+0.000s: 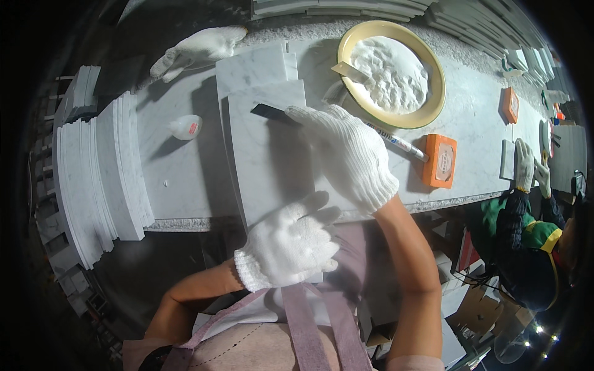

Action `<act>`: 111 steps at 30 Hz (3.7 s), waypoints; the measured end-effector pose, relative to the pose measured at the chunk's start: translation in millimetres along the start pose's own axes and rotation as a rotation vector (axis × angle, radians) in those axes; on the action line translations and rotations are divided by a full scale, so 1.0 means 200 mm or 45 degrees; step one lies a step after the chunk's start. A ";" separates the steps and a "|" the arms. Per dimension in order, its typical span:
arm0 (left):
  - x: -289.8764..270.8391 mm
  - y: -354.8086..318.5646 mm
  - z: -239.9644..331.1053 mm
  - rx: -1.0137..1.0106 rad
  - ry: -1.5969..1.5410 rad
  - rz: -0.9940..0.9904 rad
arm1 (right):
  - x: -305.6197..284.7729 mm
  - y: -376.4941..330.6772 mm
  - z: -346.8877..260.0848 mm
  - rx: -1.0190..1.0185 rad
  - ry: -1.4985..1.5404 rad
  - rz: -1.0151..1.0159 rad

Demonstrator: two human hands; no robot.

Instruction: The person applies a white paste to a rectangular stone slab using a small bottle and a metal spatula, then spreads and smooths the paste across the surface. They flip the slab and repeat the application and smoothing on the other side, then use an orange block to rub the surface. The person continues to apply paste and smooth it with the spatula on the slab's edges and faces.

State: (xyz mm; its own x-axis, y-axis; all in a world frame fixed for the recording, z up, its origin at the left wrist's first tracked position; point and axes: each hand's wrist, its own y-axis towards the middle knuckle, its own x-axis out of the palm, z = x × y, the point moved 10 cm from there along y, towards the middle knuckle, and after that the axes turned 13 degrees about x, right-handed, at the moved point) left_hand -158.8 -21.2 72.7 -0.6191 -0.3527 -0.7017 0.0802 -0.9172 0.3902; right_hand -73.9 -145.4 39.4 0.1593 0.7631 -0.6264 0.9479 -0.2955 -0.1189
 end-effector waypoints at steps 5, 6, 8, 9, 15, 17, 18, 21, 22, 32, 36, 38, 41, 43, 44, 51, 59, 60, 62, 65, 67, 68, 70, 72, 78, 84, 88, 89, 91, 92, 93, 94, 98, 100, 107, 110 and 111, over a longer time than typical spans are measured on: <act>0.00 0.00 -0.02 -0.032 -0.088 -0.001 | -0.01 0.01 -0.01 0.021 0.052 -0.024; 0.00 0.00 -0.03 -0.050 -0.123 0.002 | -0.01 0.00 -0.02 -0.002 0.049 -0.019; -0.01 0.00 -0.05 -0.131 -0.268 0.023 | -0.02 0.00 -0.05 -0.050 0.046 0.000; -0.02 -0.01 -0.07 -0.216 -0.409 0.058 | -0.02 -0.01 -0.05 -0.075 0.043 0.015; 0.02 0.01 0.04 0.130 0.303 -0.253 | 0.01 -0.06 -0.01 0.029 -0.097 -0.064; 0.03 0.01 0.02 0.134 0.318 -0.196 | 0.03 -0.09 -0.01 0.086 -0.148 -0.173; 0.03 0.00 0.02 0.136 0.288 -0.163 | 0.03 -0.11 -0.04 0.061 -0.149 -0.204; 0.04 -0.01 0.01 0.130 0.193 -0.078 | 0.01 -0.10 -0.13 -0.078 -0.163 -0.221; 0.03 -0.02 0.01 0.107 0.162 -0.063 | 0.00 -0.08 -0.15 -0.134 -0.183 -0.191; 0.01 -0.03 0.01 -0.015 0.055 -0.027 | -0.01 -0.01 -0.15 -0.472 -0.203 -0.054; 0.01 -0.02 0.01 -0.025 0.041 -0.033 | -0.02 0.07 -0.05 -0.121 0.065 -0.124; 0.00 -0.02 0.02 -0.034 0.029 -0.036 | -0.01 0.00 -0.12 -0.311 -0.063 -0.110; -0.04 -0.03 0.04 -0.004 -0.006 -0.022 | -0.04 -0.18 0.03 -0.115 -0.071 -0.292; -0.07 -0.05 0.07 0.069 -0.031 0.025 | -0.14 -0.29 0.23 0.263 0.291 -0.326; -0.09 -0.07 0.08 0.089 -0.078 0.079 | -0.20 -0.36 0.34 0.427 0.414 -0.228; -0.17 -0.07 -0.05 0.104 0.305 0.162 | -0.06 -0.89 0.63 0.799 1.439 0.451; -0.28 0.07 -0.08 0.046 0.234 0.019 | 0.04 -0.81 0.44 0.780 1.269 0.485; -0.26 0.06 -0.05 -0.050 -0.145 0.039 | 0.01 -0.79 0.40 0.730 1.263 0.475; -0.21 0.02 -0.06 -0.322 -0.358 0.026 | -0.04 -0.76 0.33 0.659 1.244 0.446; -0.25 -0.05 -0.15 -0.684 -0.469 0.390 | -0.06 -0.76 0.23 0.574 1.280 0.430; -0.24 -0.07 -0.19 -0.823 -0.580 0.488 | -0.06 -0.75 0.12 0.347 1.385 0.314; -0.23 -0.05 -0.20 -0.841 -0.578 0.429 | -0.08 -0.75 0.08 0.322 1.092 0.325; -0.16 -0.08 -0.24 -1.056 -0.655 0.255 | -0.13 -0.77 -0.07 0.023 0.550 0.385; -0.13 -0.08 -0.24 -1.110 -0.788 0.201 | -0.14 -0.78 -0.11 -0.069 0.402 0.393; -0.08 -0.07 -0.21 -1.089 -0.808 -0.085 | -0.15 -0.78 0.03 0.254 0.703 0.308; -0.18 -0.05 -0.19 -0.863 -0.593 -0.013 | -0.21 -0.80 0.27 0.624 1.185 0.574; -0.17 -0.06 -0.18 -0.837 -0.689 -0.027 | -0.16 -0.76 0.30 0.701 1.240 0.498; -0.16 -0.06 -0.17 -0.826 -0.714 -0.048 | -0.16 -0.76 0.28 0.654 1.289 0.494; -0.13 -0.07 -0.19 -0.944 -0.689 -0.046 | -0.14 -0.76 0.27 0.631 1.395 0.502; -0.11 -0.08 -0.20 -1.019 -0.658 -0.056 | -0.14 -0.77 0.27 0.652 1.394 0.523; -0.13 -0.03 -0.20 -0.937 -0.723 0.153 | -0.14 -0.77 0.25 0.644 1.344 0.497; -0.16 0.00 -0.20 -0.868 -0.765 0.353 | -0.14 -0.77 0.23 0.635 1.293 0.472; -0.21 0.04 -0.21 -0.828 -0.590 0.444 | -0.11 -0.75 0.14 0.523 1.121 0.264; -0.16 0.01 -0.26 -1.000 -0.740 0.378 | -0.11 -0.75 0.10 0.442 0.902 0.217; -0.12 0.01 -0.26 -1.045 -0.800 0.171 | -0.11 -0.76 0.14 0.505 0.988 0.250; -0.15 -0.02 -0.25 -0.981 -0.669 0.178 | -0.19 -0.76 0.22 0.540 1.185 0.411; -0.16 -0.04 -0.25 -0.960 -0.621 0.203 | -0.24 -0.75 0.21 0.388 1.294 0.459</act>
State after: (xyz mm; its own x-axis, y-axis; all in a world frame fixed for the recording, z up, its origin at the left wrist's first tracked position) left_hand -99.8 -12.4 62.1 -0.8047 -0.5256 -0.2761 0.5766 -0.8027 -0.1521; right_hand -234.9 -161.8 53.9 0.6940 0.6784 0.2411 0.7162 -0.6160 -0.3281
